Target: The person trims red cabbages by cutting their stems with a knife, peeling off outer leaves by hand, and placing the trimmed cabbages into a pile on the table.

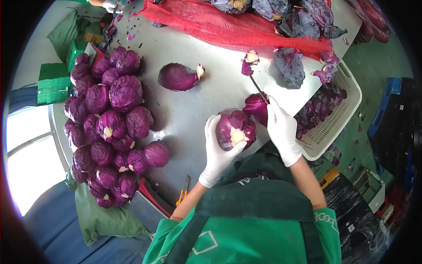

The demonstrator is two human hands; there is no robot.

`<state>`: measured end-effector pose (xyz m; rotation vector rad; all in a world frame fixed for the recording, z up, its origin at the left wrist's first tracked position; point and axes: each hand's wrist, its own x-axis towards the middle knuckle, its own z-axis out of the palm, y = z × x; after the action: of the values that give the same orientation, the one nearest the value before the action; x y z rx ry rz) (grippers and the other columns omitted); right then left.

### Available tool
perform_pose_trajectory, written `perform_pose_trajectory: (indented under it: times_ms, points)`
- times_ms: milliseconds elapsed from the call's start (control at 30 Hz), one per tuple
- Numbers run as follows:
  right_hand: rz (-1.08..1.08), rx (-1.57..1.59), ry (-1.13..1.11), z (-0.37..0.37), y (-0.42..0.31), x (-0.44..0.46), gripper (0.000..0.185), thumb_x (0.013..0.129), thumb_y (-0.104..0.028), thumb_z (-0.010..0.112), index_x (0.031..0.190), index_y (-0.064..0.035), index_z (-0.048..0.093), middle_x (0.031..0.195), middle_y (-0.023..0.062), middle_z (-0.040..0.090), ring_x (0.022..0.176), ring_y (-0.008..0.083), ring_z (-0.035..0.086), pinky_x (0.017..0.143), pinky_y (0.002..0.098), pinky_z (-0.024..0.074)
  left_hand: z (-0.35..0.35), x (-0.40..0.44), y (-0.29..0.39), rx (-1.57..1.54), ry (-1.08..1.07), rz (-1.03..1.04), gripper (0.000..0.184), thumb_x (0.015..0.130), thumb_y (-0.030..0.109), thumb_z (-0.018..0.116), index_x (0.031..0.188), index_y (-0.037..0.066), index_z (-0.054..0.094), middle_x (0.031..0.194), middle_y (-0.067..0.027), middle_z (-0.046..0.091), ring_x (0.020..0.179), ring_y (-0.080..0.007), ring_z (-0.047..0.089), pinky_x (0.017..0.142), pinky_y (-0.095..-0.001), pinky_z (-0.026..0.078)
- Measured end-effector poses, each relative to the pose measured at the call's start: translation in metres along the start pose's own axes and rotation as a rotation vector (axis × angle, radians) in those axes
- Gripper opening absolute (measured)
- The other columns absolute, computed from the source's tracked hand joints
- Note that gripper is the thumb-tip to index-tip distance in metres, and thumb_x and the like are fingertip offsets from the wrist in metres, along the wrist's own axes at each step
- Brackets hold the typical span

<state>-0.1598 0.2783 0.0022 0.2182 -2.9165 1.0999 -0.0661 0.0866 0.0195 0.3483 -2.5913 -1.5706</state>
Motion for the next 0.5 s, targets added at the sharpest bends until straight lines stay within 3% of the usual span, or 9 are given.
perform_pose_trajectory:
  times_ms: [100,200,233,267,333,367,400,467,500]
  points:
    - [0.155,0.143,-0.116,0.009,0.026,0.030,0.035,0.103,-0.031,0.048,0.124,-0.0098,0.066,0.105,0.0204,0.071,0.095,0.0395,0.069,0.082,0.0447,0.0532,0.004,-0.007,-0.008,-0.193,0.041,-0.103,0.097,0.071,0.030,0.089,0.146,0.001,0.036,0.146,-0.0187,0.039,0.137,-0.0312,0.041,0.114,-0.0413,0.033]
    - [0.137,0.253,-0.046,0.019,0.019,0.028,0.036,0.103,-0.032,0.048,0.125,-0.0089,0.065,0.110,0.0205,0.070,0.100,0.0398,0.068,0.083,0.0438,0.0531,0.011,-0.013,-0.011,-0.366,0.107,-0.170,0.102,0.072,0.030,0.089,0.150,0.001,0.030,0.149,-0.0158,0.037,0.139,-0.0250,0.038,0.116,-0.0383,0.031]
    - [0.135,0.318,0.015,0.023,0.015,0.026,0.040,0.101,-0.037,0.054,0.126,-0.0090,0.065,0.106,0.0184,0.072,0.094,0.0345,0.070,0.080,0.0400,0.0531,0.012,-0.016,-0.011,-0.343,0.130,-0.167,0.102,0.072,0.030,0.089,0.149,0.001,0.030,0.150,-0.0168,0.037,0.140,-0.0277,0.037,0.117,-0.0416,0.029]
    - [0.228,0.329,-0.080,0.020,0.012,0.022,0.042,0.099,-0.040,0.057,0.127,-0.0092,0.065,0.103,0.0171,0.072,0.090,0.0321,0.070,0.078,0.0388,0.0529,0.012,-0.017,-0.009,-0.321,0.147,-0.161,0.102,0.072,0.030,0.089,0.149,0.001,0.030,0.150,-0.0178,0.036,0.142,-0.0303,0.036,0.118,-0.0449,0.027]
    - [0.404,0.340,-0.256,0.000,-0.010,0.024,0.047,0.095,-0.044,0.062,0.128,-0.0096,0.064,0.096,0.0145,0.072,0.081,0.0272,0.069,0.075,0.0364,0.0523,0.004,-0.019,-0.009,0.029,0.160,0.026,0.101,0.070,0.031,0.089,0.148,0.002,0.031,0.151,-0.0192,0.035,0.144,-0.0348,0.032,0.119,-0.0510,0.022]
    - [0.301,0.284,-0.342,0.006,-0.007,0.020,0.052,0.090,-0.048,0.068,0.128,-0.0127,0.064,0.085,0.0102,0.070,0.072,0.0210,0.065,0.070,0.0337,0.0510,-0.002,-0.019,-0.009,0.204,0.165,0.119,0.101,0.070,0.032,0.089,0.147,0.002,0.032,0.151,-0.0199,0.035,0.146,-0.0371,0.030,0.119,-0.0541,0.020]
    - [0.198,0.381,-0.423,0.009,-0.016,0.019,0.044,0.090,-0.046,0.067,0.121,-0.0147,0.066,0.084,0.0138,0.070,0.074,0.0279,0.068,0.070,0.0376,0.0518,-0.011,-0.014,0.000,0.238,0.114,0.245,0.098,0.069,0.032,0.088,0.145,0.003,0.035,0.154,-0.0232,0.031,0.148,-0.0432,0.024,0.118,-0.0601,0.016]
    - [0.089,0.282,-0.454,0.020,-0.028,0.019,0.037,0.091,-0.045,0.066,0.113,-0.0156,0.069,0.086,0.0190,0.070,0.079,0.0363,0.069,0.072,0.0422,0.0522,-0.036,0.005,0.015,0.256,-0.312,0.392,0.099,0.069,0.026,0.085,0.149,0.003,0.031,0.157,-0.0280,0.026,0.148,-0.0482,0.022,0.120,-0.0543,0.017]
    - [0.066,0.303,-0.344,0.025,-0.028,0.028,0.038,0.092,-0.044,0.064,0.109,-0.0099,0.068,0.090,0.0229,0.069,0.085,0.0417,0.067,0.073,0.0460,0.0515,-0.047,0.011,0.028,0.329,-0.406,0.346,0.094,0.068,0.022,0.084,0.148,0.003,0.038,0.157,-0.0285,0.028,0.146,-0.0499,0.024,0.120,-0.0546,0.019]
